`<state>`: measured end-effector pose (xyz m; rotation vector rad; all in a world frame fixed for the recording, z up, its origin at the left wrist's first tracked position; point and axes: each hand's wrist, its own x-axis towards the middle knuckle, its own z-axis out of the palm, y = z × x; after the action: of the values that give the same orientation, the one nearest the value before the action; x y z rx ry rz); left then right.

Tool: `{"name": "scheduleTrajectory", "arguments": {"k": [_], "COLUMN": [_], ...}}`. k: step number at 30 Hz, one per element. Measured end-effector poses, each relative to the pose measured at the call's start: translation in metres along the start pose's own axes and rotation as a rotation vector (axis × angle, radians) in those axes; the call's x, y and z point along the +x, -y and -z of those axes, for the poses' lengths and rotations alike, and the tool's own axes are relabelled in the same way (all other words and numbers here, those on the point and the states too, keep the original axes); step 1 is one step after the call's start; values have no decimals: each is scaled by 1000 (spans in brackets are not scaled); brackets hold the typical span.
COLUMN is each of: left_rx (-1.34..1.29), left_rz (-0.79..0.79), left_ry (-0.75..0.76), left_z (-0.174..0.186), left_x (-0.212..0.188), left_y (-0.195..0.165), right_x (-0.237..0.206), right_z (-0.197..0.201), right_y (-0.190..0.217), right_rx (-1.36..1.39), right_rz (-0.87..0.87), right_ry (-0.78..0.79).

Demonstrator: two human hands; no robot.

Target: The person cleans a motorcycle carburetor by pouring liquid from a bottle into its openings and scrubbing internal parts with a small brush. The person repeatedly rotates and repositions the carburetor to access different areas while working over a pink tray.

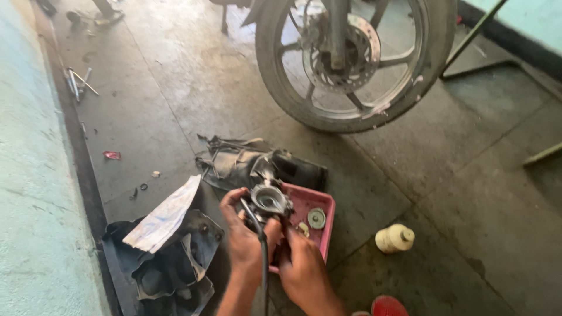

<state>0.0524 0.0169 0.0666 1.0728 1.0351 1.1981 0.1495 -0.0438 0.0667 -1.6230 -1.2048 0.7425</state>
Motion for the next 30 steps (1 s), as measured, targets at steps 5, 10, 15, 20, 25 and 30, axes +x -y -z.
{"name": "scheduleTrajectory", "arguments": {"k": [5, 10, 15, 20, 25, 30], "left_rx": [-37, 38, 31, 46, -86, 4], "left_rz": [-5, -80, -108, -180, -56, -103], "left_ry": [-28, -95, -46, -48, -24, -60], "left_z": [-7, -1, -3, -7, -6, -6], "left_x": [6, 11, 6, 7, 4, 5], "left_y": [1, 5, 8, 3, -1, 6], "right_x": [7, 4, 11, 5, 7, 6], "right_z": [4, 0, 8, 9, 0, 2], "right_y": [2, -5, -19, -29, -31, -18], "right_rx": [-73, -128, -91, -158, -124, -170], "right_rz": [-74, 33, -110, -36, -139, -1], "right_ry": [28, -21, 105, -3, 38, -16]}}
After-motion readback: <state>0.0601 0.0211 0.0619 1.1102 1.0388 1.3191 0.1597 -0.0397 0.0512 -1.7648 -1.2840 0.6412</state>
